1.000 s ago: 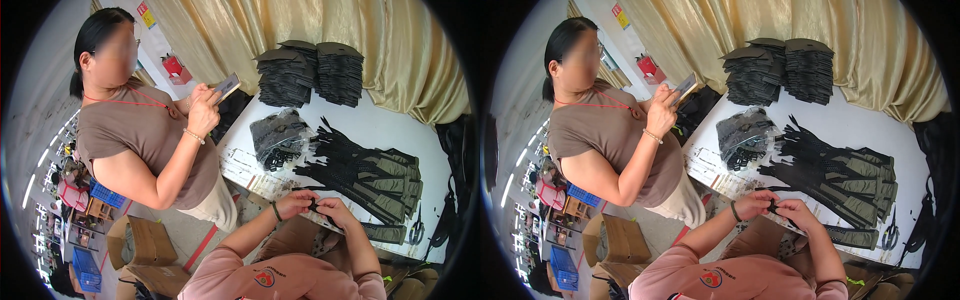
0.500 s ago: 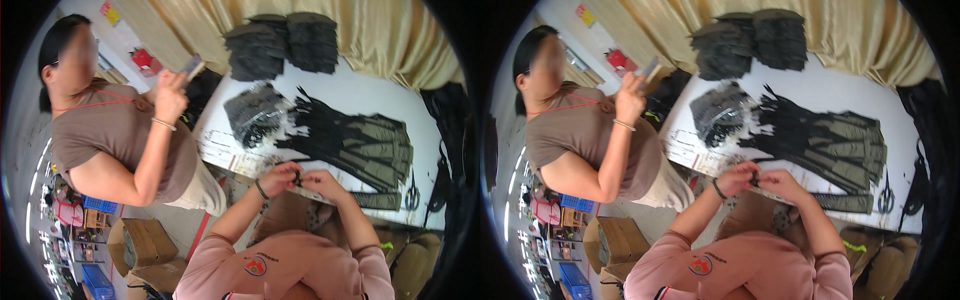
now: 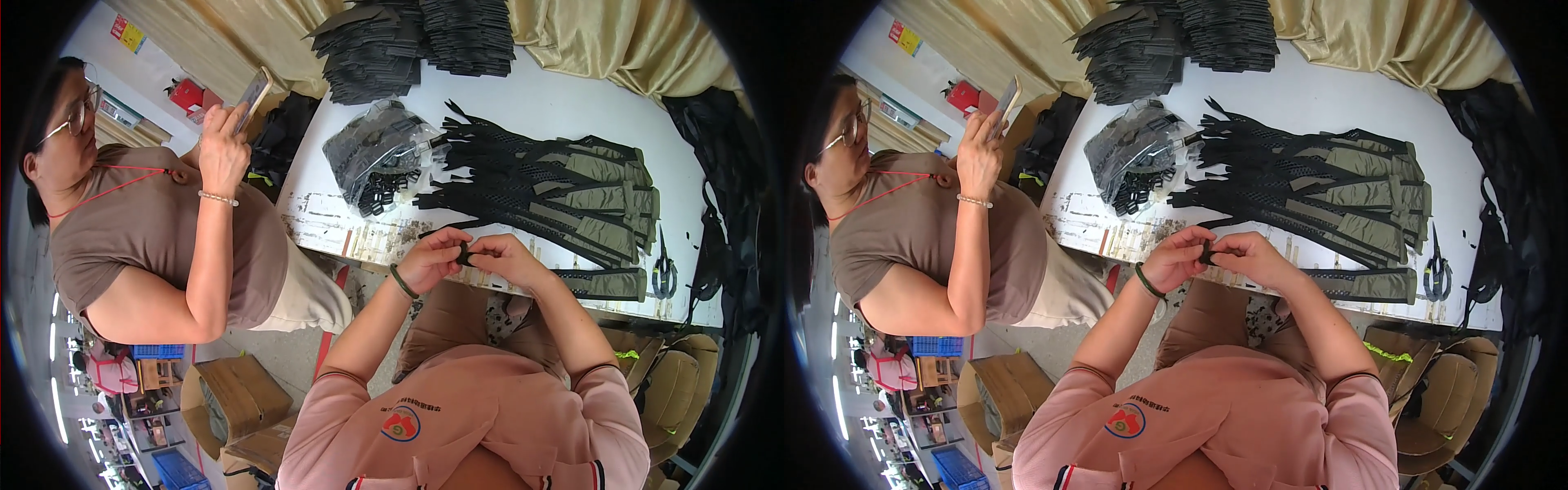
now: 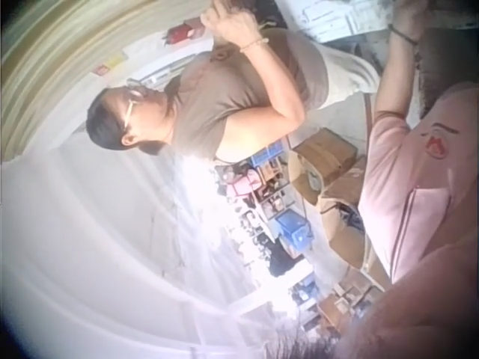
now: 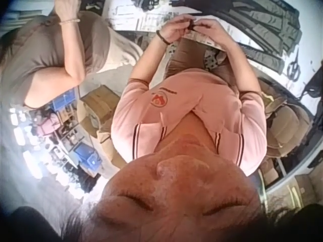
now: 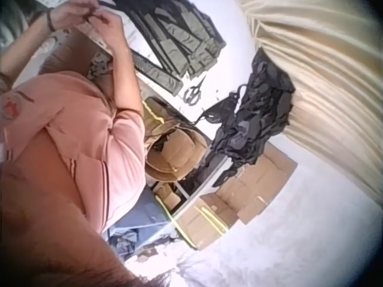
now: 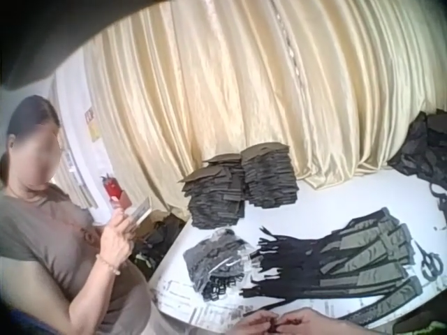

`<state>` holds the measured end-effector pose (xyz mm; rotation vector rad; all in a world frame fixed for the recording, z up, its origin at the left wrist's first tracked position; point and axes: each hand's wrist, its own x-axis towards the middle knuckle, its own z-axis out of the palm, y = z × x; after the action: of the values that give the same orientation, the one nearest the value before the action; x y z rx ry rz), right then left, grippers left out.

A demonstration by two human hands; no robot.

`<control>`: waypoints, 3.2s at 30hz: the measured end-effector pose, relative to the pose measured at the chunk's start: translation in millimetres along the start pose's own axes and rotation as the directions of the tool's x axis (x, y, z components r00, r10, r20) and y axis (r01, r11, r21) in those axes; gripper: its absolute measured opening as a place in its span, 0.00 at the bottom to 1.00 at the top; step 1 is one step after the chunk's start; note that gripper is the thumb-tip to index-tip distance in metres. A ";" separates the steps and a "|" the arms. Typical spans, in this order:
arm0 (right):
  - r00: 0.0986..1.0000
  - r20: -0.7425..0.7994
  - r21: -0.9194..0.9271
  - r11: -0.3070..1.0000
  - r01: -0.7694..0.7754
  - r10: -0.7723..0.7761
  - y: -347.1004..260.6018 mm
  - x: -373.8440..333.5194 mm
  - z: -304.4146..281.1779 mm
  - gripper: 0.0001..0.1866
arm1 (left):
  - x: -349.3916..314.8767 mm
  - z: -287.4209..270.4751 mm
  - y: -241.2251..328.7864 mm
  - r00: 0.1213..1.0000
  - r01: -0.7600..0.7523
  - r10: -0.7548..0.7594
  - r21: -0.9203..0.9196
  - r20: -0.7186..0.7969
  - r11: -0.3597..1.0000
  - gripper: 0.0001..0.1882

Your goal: The person is assembling components of tactical vests, specifically inserting mesh panels and attaching plastic buckles to straps.

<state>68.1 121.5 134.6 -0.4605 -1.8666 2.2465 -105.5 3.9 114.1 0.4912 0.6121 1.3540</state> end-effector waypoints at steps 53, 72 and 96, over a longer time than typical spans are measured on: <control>0.842 -0.143 -0.566 0.741 0.361 -0.520 -12.8 -21.0 17.0 0.07 | 22.3 11.8 -51.0 0.860 -0.269 0.406 0.400 -0.310 0.876 0.03; 0.902 -0.425 -0.035 0.997 0.064 -0.072 8.5 -8.9 12.4 0.14 | 10.3 31.6 -38.2 0.805 -0.325 0.568 0.675 -0.170 0.663 0.07; 0.975 -0.213 -0.336 0.942 -0.019 -0.057 -12.2 -24.8 -4.9 0.07 | 5.7 29.6 -33.4 0.865 -0.361 0.483 0.839 0.137 0.407 0.11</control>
<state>92.3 120.0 148.7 -0.7080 -2.1250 1.7767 -60.6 4.9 113.9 1.4705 1.3546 1.5021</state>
